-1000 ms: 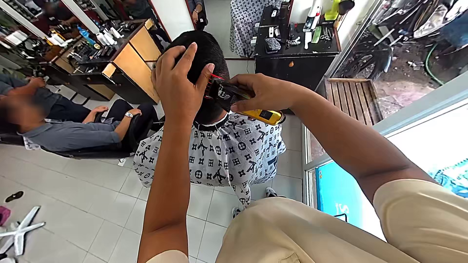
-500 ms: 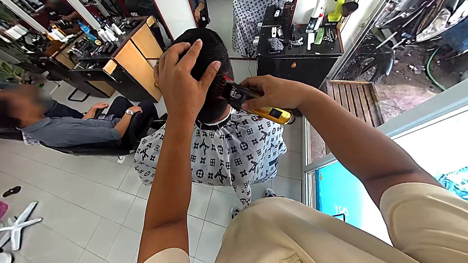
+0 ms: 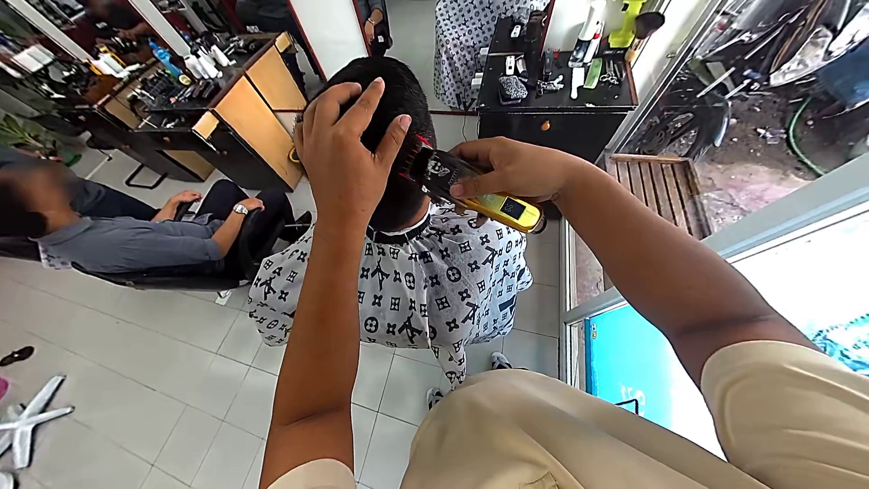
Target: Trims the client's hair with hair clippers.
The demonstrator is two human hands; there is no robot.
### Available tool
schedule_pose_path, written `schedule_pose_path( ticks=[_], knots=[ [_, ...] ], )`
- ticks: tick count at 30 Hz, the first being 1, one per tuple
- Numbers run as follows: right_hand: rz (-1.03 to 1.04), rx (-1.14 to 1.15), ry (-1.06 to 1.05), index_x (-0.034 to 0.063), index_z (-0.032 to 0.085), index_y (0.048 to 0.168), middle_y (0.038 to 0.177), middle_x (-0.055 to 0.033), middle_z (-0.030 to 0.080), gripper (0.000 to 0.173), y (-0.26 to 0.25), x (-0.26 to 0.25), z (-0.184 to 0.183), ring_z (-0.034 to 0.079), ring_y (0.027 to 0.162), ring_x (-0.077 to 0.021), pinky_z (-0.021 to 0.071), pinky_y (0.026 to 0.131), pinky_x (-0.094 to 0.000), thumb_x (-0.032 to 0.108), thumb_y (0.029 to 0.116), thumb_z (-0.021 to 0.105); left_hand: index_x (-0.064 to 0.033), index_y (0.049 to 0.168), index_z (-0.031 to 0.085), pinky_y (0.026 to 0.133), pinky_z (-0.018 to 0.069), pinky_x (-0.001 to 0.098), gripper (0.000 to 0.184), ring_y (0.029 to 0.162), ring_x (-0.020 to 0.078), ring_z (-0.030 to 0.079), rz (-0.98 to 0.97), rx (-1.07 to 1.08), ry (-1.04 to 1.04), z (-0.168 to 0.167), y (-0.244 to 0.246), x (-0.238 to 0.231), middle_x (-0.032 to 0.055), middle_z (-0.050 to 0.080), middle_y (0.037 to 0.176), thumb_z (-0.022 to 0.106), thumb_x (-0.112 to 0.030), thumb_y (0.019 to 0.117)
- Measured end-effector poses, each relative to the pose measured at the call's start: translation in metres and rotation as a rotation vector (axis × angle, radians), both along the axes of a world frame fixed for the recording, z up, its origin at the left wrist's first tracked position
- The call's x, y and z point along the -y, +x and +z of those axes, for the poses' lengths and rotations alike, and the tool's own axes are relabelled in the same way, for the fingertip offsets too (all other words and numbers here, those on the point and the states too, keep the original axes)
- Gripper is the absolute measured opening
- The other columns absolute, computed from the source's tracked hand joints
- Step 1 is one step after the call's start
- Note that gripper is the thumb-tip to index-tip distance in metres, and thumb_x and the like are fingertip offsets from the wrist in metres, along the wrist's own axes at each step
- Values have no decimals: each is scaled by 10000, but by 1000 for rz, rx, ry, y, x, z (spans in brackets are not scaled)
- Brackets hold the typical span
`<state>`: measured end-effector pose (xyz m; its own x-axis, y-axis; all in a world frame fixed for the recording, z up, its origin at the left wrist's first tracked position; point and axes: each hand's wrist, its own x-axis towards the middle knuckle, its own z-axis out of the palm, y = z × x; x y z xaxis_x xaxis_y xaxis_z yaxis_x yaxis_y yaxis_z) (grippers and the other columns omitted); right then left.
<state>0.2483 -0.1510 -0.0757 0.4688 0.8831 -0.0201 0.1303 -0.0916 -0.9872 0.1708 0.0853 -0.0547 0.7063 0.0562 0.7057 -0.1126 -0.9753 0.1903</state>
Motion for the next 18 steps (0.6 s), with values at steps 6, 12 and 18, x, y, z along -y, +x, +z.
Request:
schedule_pose_path(
  ticks=[6, 12, 18],
  knots=[
    [-87, 323, -71, 61, 533, 1366, 1106, -83, 685, 529, -16, -5, -17, 691, 898, -133, 605, 794, -328, 230, 918, 759, -237, 1488, 570, 1146, 261, 645, 706, 1433, 296, 437, -81, -28, -49, 21, -15, -14, 109, 514, 1522, 515, -701, 958],
    [-185, 146, -132, 65, 498, 1395, 1082, -127, 673, 536, -24, -7, -55, 711, 789, -203, 638, 684, -381, 219, 945, 744, -258, 1549, 488, 1170, 227, 701, 669, 1488, 299, 393, -127, -233, -32, 17, -13, -33, 98, 464, 1584, 428, -653, 1012],
    [-217, 197, -87, 134, 508, 1394, 1055, -95, 693, 499, -48, -17, -32, 722, 770, -202, 643, 670, -389, 241, 955, 720, -267, 1501, 554, 1159, 303, 625, 648, 1447, 277, 446, -99, -141, -13, 6, -10, -27, 81, 525, 1532, 560, -633, 967]
  ],
)
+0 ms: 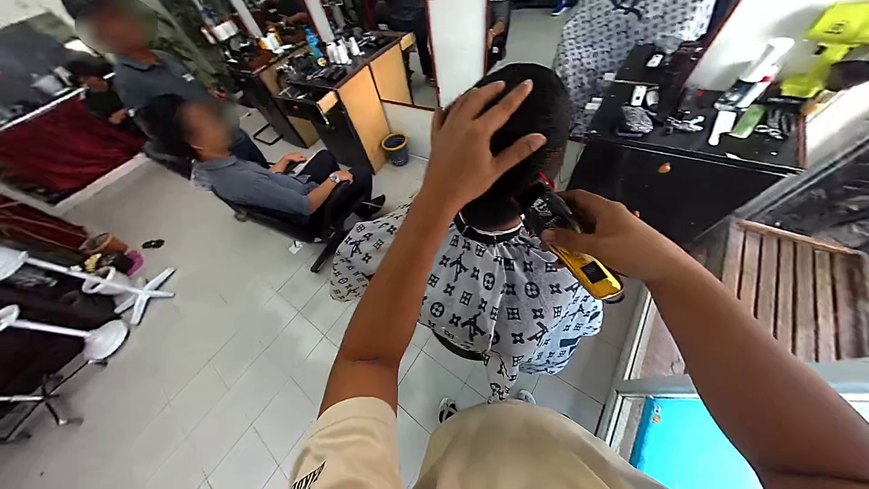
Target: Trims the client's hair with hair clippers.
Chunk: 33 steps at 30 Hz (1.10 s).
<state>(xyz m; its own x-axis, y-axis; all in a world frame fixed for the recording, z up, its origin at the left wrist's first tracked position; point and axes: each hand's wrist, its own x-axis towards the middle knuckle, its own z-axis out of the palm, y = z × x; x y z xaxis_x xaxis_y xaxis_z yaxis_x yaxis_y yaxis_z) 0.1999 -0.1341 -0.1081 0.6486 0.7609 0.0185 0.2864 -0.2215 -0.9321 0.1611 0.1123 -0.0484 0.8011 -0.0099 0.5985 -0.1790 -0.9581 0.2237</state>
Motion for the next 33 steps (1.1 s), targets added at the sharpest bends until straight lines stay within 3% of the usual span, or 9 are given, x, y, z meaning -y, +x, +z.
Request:
schedule_pose_path(
  ticks=[4, 10, 13, 17, 20, 22, 29, 31, 33],
  knots=[
    [-18, 74, 27, 142, 510, 1393, 1069, -61, 696, 544, -7, -4, -5, 711, 804, -157, 626, 700, -351, 281, 922, 744, -312, 1530, 510, 1177, 236, 681, 676, 1483, 273, 401, 10, -33, 3, 1, 0, 3, 42, 502, 1557, 549, -667, 957],
    [-67, -206, 54, 91, 483, 1403, 1074, -122, 686, 497, -12, 0, -18, 731, 813, -236, 649, 695, -408, 184, 964, 695, -300, 1537, 501, 1176, 250, 667, 694, 1483, 286, 398, -11, -31, 12, 2, -3, 3, 55, 493, 1564, 524, -684, 959],
    [-44, -108, 85, 81, 492, 1401, 1081, -118, 699, 542, -17, -8, -3, 741, 811, -229, 660, 687, -406, 242, 943, 731, -298, 1537, 501, 1166, 275, 642, 707, 1468, 287, 419, -17, -3, 27, -1, -1, 3, 62, 500, 1560, 508, -701, 957],
    [-38, 69, 85, 72, 482, 1412, 1130, -80, 680, 612, -18, -13, -7, 694, 915, -137, 605, 805, -332, 286, 910, 759, -284, 1535, 505, 1162, 256, 667, 728, 1462, 293, 428, -17, 37, 24, -5, 2, 2, 76, 510, 1549, 525, -709, 945],
    [-79, -22, 59, 97, 481, 1412, 1089, -120, 690, 571, -15, -6, -26, 718, 771, -211, 639, 652, -392, 269, 940, 753, -298, 1541, 494, 1163, 249, 664, 742, 1460, 272, 431, -12, 35, 23, -5, 2, 0, 57, 508, 1550, 520, -725, 936],
    [-89, -94, 60, 102, 487, 1411, 1072, -129, 694, 556, -17, -4, -24, 721, 734, -231, 642, 621, -400, 276, 949, 742, -288, 1535, 505, 1157, 266, 649, 737, 1452, 271, 442, -15, 45, 27, -6, 2, 0, 59, 520, 1539, 518, -722, 938],
    [-47, 106, 95, 74, 474, 1414, 1157, -69, 679, 638, -21, -19, 0, 683, 988, -114, 589, 867, -314, 319, 906, 773, -271, 1531, 512, 1154, 268, 639, 762, 1441, 271, 454, -22, 62, 36, -6, 2, 1, 67, 525, 1535, 516, -739, 930],
    [-51, 72, 59, 79, 473, 1421, 1150, -81, 676, 631, -18, -15, -8, 690, 953, -130, 598, 834, -331, 308, 914, 770, -272, 1531, 513, 1151, 274, 627, 768, 1435, 264, 461, -18, 64, 40, -5, 2, 0, 61, 528, 1534, 514, -746, 926],
    [-51, -56, 68, 59, 493, 1382, 1099, -111, 674, 552, -16, -9, -12, 717, 834, -178, 642, 713, -354, 259, 938, 752, -273, 1534, 509, 1151, 273, 628, 774, 1437, 264, 458, -12, 66, 47, -5, 2, 0, 61, 530, 1530, 503, -753, 926]
  ],
)
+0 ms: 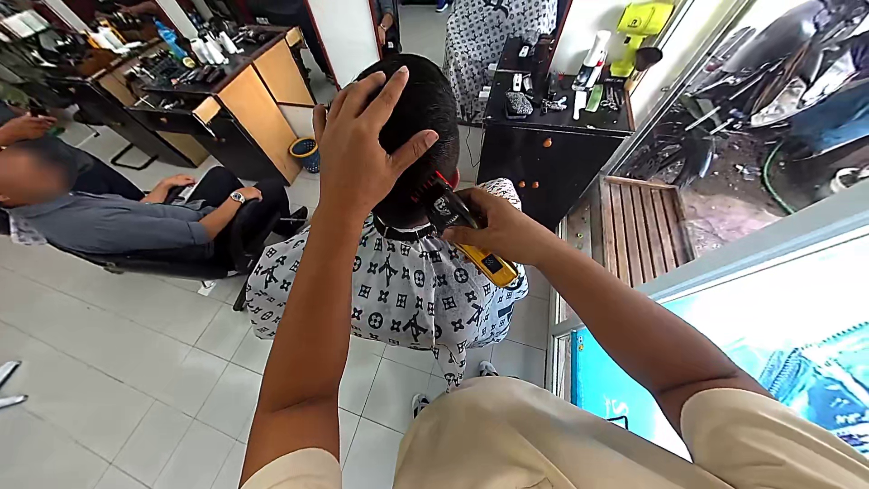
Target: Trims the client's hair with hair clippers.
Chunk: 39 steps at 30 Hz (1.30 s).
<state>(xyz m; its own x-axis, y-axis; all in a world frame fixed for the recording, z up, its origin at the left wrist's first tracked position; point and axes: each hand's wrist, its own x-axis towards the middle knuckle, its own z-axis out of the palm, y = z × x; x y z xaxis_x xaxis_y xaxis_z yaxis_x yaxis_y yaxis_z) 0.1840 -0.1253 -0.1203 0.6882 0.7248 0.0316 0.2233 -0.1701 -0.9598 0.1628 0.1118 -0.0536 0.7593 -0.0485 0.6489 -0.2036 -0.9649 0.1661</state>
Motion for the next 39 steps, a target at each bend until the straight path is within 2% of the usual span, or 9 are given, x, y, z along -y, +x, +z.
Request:
schedule_pose_path(
  ticks=[3, 8, 12, 18, 23, 28, 30, 35, 39],
  knots=[
    [20, -24, 34, 51, 510, 1372, 1082, -99, 684, 517, -2, 0, 12, 719, 840, -164, 641, 721, -336, 249, 951, 733, -273, 1534, 508, 1153, 270, 636, 762, 1439, 269, 457, -6, 4, 2, -1, 1, 0, 63, 527, 1534, 507, -741, 933],
    [9, 228, -41, 84, 469, 1417, 1162, -70, 676, 637, 0, -5, 19, 678, 1002, -110, 583, 886, -320, 326, 912, 772, -246, 1528, 518, 1145, 279, 648, 755, 1429, 299, 466, -15, 5, 11, 1, 1, 1, 89, 542, 1517, 524, -719, 940],
    [-5, 79, -50, 66, 499, 1388, 1098, -90, 678, 574, 5, 3, 16, 710, 860, -143, 630, 739, -322, 281, 929, 770, -259, 1532, 511, 1148, 276, 640, 755, 1434, 285, 461, -7, 2, 9, 0, 1, 0, 78, 529, 1530, 508, -730, 941],
    [-18, 335, -115, 85, 467, 1436, 1192, -80, 661, 678, -5, -5, 30, 662, 1035, -124, 563, 918, -340, 359, 902, 783, -267, 1532, 511, 1152, 267, 649, 761, 1440, 281, 458, 0, -12, 4, 2, 2, 1, 63, 530, 1532, 512, -739, 934],
    [-22, 227, -127, 84, 482, 1413, 1154, -85, 669, 656, 0, -2, 23, 678, 984, -134, 583, 871, -351, 363, 903, 787, -272, 1530, 514, 1149, 272, 642, 758, 1438, 279, 460, -2, 0, -1, 1, 1, 0, 64, 533, 1530, 510, -740, 934],
    [-5, 473, -150, 63, 480, 1434, 1201, -114, 657, 688, -7, -7, 31, 663, 1047, -179, 557, 926, -399, 343, 889, 794, -274, 1535, 506, 1153, 256, 663, 779, 1442, 282, 456, 4, -40, 10, 6, 0, 2, 65, 522, 1539, 495, -759, 926],
    [1, 378, -165, 64, 492, 1428, 1178, -113, 670, 657, 6, 4, 19, 672, 1016, -177, 567, 904, -401, 316, 899, 789, -281, 1534, 507, 1156, 239, 677, 761, 1449, 278, 447, 5, -42, 3, 5, 0, 1, 60, 516, 1545, 481, -753, 938],
    [40, -159, 9, 58, 527, 1369, 1057, -138, 690, 455, 23, 19, 19, 729, 782, -233, 650, 651, -393, 204, 971, 692, -318, 1530, 508, 1165, 218, 674, 676, 1477, 279, 412, 21, -38, -10, 0, 1, 2, 41, 501, 1563, 448, -708, 981],
    [122, 47, 62, 51, 523, 1379, 1097, -82, 695, 511, 21, 10, 37, 713, 877, -136, 627, 752, -297, 221, 944, 731, -285, 1524, 521, 1145, 259, 668, 675, 1450, 292, 445, 4, -13, -2, 0, 1, 3, 70, 527, 1535, 485, -684, 980]
  ],
)
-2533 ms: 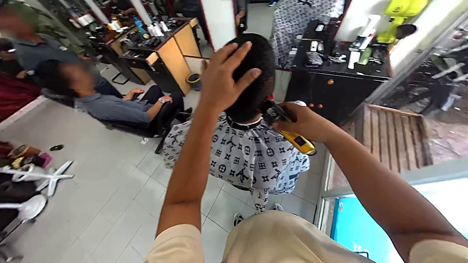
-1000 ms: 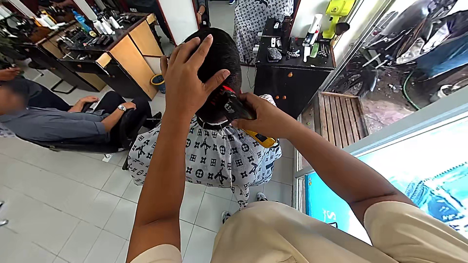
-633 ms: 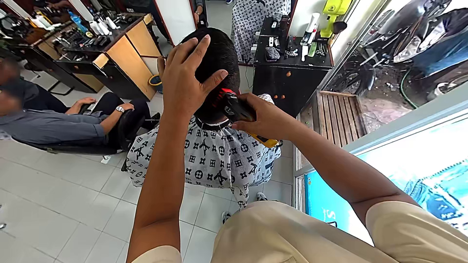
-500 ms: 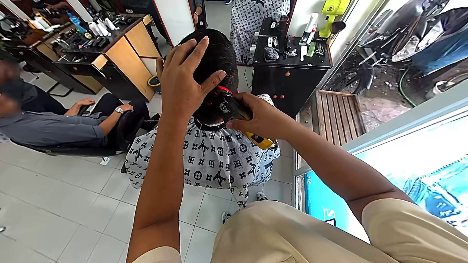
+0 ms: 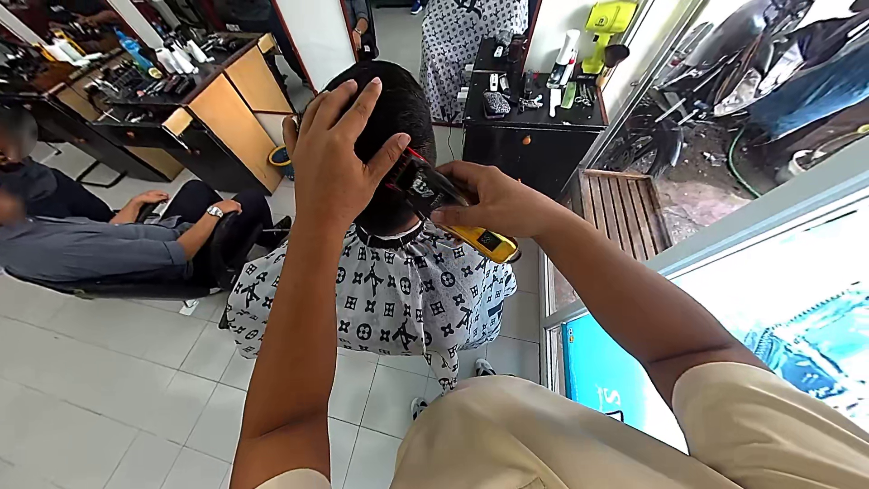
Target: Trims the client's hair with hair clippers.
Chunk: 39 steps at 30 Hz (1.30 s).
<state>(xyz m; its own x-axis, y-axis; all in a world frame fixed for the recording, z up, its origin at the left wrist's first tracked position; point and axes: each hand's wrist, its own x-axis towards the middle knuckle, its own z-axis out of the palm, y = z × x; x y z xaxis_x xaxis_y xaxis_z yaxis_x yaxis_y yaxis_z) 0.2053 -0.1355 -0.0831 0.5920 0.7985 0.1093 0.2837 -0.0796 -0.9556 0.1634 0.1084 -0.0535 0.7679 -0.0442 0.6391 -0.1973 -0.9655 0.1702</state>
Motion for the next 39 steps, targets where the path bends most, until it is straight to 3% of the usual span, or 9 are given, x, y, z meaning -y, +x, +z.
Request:
schedule_pose_path(
  ticks=[2, 8, 12, 16, 20, 23, 27, 32, 39],
  knots=[
    [7, 47, -22, 57, 513, 1395, 1124, -71, 693, 531, 2, 1, 1, 706, 911, -116, 617, 788, -279, 219, 942, 738, -288, 1528, 515, 1143, 262, 667, 698, 1452, 287, 445, 4, 2, 3, 0, 0, 0, 63, 522, 1540, 485, -705, 968],
    [-47, -139, -78, 46, 536, 1352, 1031, -125, 688, 445, 4, 7, -4, 716, 754, -198, 641, 636, -356, 186, 965, 705, -306, 1538, 500, 1151, 242, 667, 650, 1476, 312, 411, 5, -21, -22, -1, 2, -2, 49, 494, 1571, 433, -674, 1006],
    [-27, 40, -59, 62, 532, 1369, 1105, -70, 690, 510, -4, -2, 10, 699, 909, -110, 608, 791, -273, 228, 937, 747, -290, 1527, 518, 1143, 272, 636, 681, 1456, 294, 439, -16, 20, -15, -2, 3, -2, 50, 520, 1550, 484, -691, 978],
    [-62, 29, -134, 47, 538, 1355, 1071, -83, 690, 501, -1, 5, -2, 703, 840, -124, 621, 727, -294, 209, 932, 755, -308, 1533, 507, 1161, 229, 683, 699, 1477, 310, 414, -15, 5, -26, -2, 1, -3, 40, 500, 1568, 456, -721, 971],
    [-95, 108, -138, 65, 526, 1381, 1113, -77, 685, 566, -14, -5, 6, 695, 904, -113, 609, 794, -293, 247, 910, 783, -291, 1518, 530, 1144, 265, 671, 697, 1454, 326, 446, -24, 34, -16, -2, 0, -2, 50, 521, 1552, 480, -713, 965],
    [-165, 195, -203, 93, 503, 1409, 1174, -76, 668, 617, -28, -11, 5, 674, 1000, -128, 584, 876, -337, 281, 902, 799, -267, 1502, 551, 1141, 266, 674, 747, 1443, 348, 454, -26, 20, 22, 1, -1, -3, 76, 522, 1548, 469, -753, 941],
    [-313, 316, -238, 64, 507, 1419, 1108, -110, 687, 661, -54, -26, 1, 685, 947, -166, 591, 832, -395, 303, 884, 813, -232, 1478, 577, 1136, 271, 702, 712, 1447, 378, 444, -97, 1, 89, 7, -6, -7, 109, 515, 1547, 456, -717, 971],
    [-430, 474, -321, 44, 494, 1472, 1346, -183, 609, 681, -92, -41, -15, 643, 1160, -301, 540, 963, -504, 294, 905, 777, -195, 1495, 554, 1129, 259, 700, 772, 1482, 400, 375, -251, -36, 149, 13, -1, -19, 144, 453, 1586, 398, -744, 974],
    [-405, 184, -273, 1, 477, 1464, 1367, -199, 599, 726, -104, -28, -62, 609, 1231, -275, 498, 1054, -444, 249, 872, 814, -270, 1555, 478, 1130, 229, 756, 791, 1513, 400, 332, -454, -84, 186, 17, 17, -49, 158, 420, 1607, 276, -770, 977]
  ],
)
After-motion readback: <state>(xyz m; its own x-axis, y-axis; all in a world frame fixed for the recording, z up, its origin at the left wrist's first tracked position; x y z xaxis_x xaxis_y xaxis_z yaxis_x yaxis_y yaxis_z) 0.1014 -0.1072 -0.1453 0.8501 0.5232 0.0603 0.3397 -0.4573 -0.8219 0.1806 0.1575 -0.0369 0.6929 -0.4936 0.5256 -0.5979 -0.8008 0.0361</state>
